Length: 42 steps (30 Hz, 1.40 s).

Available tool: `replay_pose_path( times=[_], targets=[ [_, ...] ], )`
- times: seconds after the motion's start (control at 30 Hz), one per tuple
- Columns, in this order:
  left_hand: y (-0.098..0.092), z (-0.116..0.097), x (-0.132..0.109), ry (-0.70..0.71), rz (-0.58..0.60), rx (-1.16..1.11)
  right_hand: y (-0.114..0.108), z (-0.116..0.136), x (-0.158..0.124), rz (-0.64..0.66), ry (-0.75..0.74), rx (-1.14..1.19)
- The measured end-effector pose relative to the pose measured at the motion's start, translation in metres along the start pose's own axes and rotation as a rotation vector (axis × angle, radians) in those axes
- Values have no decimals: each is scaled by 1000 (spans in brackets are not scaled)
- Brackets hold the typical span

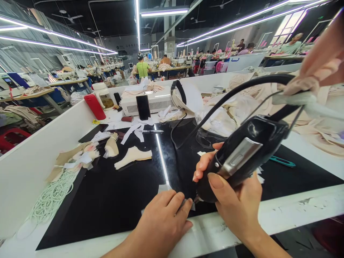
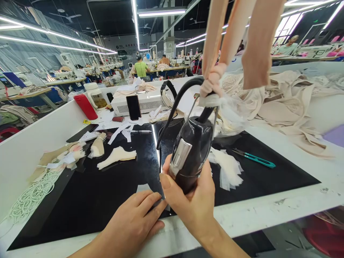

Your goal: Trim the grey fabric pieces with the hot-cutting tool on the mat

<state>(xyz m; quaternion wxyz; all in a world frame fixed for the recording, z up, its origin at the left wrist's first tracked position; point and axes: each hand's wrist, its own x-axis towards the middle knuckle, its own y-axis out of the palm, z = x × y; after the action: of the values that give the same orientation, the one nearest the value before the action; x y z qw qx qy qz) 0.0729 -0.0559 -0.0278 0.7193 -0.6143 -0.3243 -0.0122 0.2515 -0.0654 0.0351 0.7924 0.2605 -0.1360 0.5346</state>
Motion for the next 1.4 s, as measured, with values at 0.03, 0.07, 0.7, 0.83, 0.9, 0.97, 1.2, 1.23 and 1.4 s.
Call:
replay_pose_path(
  times=[0.03, 0.07, 0.7, 0.83, 0.9, 0.97, 1.2, 1.23, 1.4],
  targets=[
    [0, 0, 0, -3, 5, -8, 0, 0, 0, -2, -3, 1],
    [-1, 0, -1, -7, 7, -16, 1, 1, 1, -4, -6, 0],
    [4, -3, -3, 9, -3, 15, -5, 3, -11, 22, 58, 19],
    [-1, -2, -2, -13, 9, -24, -6, 4, -9, 53, 61, 43],
    [-8, 1, -4, -30, 19, -43, -8, 2, -7, 47, 63, 50],
    [-17, 7, -7, -46, 23, -40, -11, 0, -5, 43, 50, 50],
    [-35, 30, -28, -289, 138, -152, -11, 1, 3, -31, 42, -11],
    [-34, 31, -30, -312, 154, -169, -10, 1, 5, -41, 44, -19],
    [-32, 33, -25, -355, 177, -206, -4, 1, 15, -90, 49, -50]
  ],
)
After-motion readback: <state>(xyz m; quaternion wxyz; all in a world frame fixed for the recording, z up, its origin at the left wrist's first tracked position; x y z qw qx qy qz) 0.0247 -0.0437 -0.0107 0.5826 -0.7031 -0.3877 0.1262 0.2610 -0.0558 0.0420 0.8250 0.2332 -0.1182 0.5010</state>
